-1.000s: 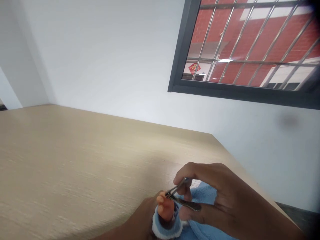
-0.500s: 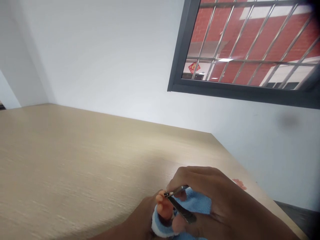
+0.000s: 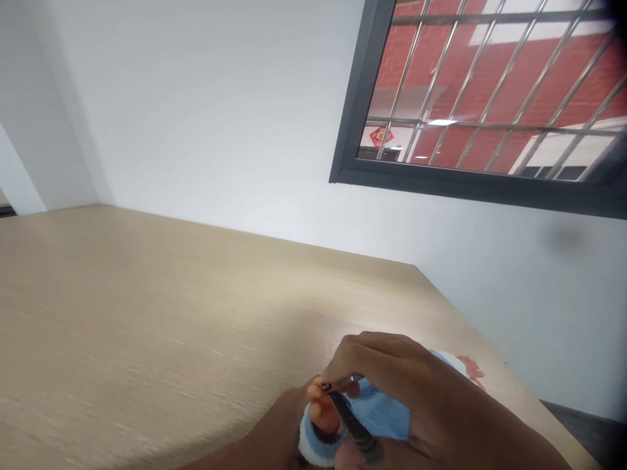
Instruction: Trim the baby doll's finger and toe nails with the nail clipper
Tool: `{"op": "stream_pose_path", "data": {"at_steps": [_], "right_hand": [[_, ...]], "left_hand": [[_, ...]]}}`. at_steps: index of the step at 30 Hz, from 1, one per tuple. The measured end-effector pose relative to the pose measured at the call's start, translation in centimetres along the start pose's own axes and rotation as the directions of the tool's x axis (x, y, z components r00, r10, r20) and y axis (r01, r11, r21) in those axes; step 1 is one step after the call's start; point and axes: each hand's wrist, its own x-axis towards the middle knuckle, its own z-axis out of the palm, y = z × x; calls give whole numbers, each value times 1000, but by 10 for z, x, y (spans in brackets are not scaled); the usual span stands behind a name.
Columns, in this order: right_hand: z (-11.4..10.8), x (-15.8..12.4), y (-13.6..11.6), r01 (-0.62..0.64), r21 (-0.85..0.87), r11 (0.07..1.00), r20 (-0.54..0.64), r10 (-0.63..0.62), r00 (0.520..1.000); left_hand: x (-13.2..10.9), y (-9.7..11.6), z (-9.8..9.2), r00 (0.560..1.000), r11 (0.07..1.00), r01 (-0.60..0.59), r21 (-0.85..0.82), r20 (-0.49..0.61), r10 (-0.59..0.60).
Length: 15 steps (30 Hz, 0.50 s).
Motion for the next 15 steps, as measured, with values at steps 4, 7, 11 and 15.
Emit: {"op": "stream_pose_path", "data": {"at_steps": [4,7,11,15], "right_hand": [[-1,0,-1,7,2,1000,27,-7,1000],[0,-2,0,54,13,998,26,-55,998],[1,-2,0,50,-2,999,-19,-50,999],[1,-1,-2,56,3,998,-44,-56,997]], "left_hand": [[-4,5,-3,1000,1000,19,24,-16,-19],[-6,10,-4,999,999,25,45,-46,-22],[-2,9,-4,1000,999,19,33,-25,-19],[1,4,-2,1000,999,18,41,-15,-17]]}}
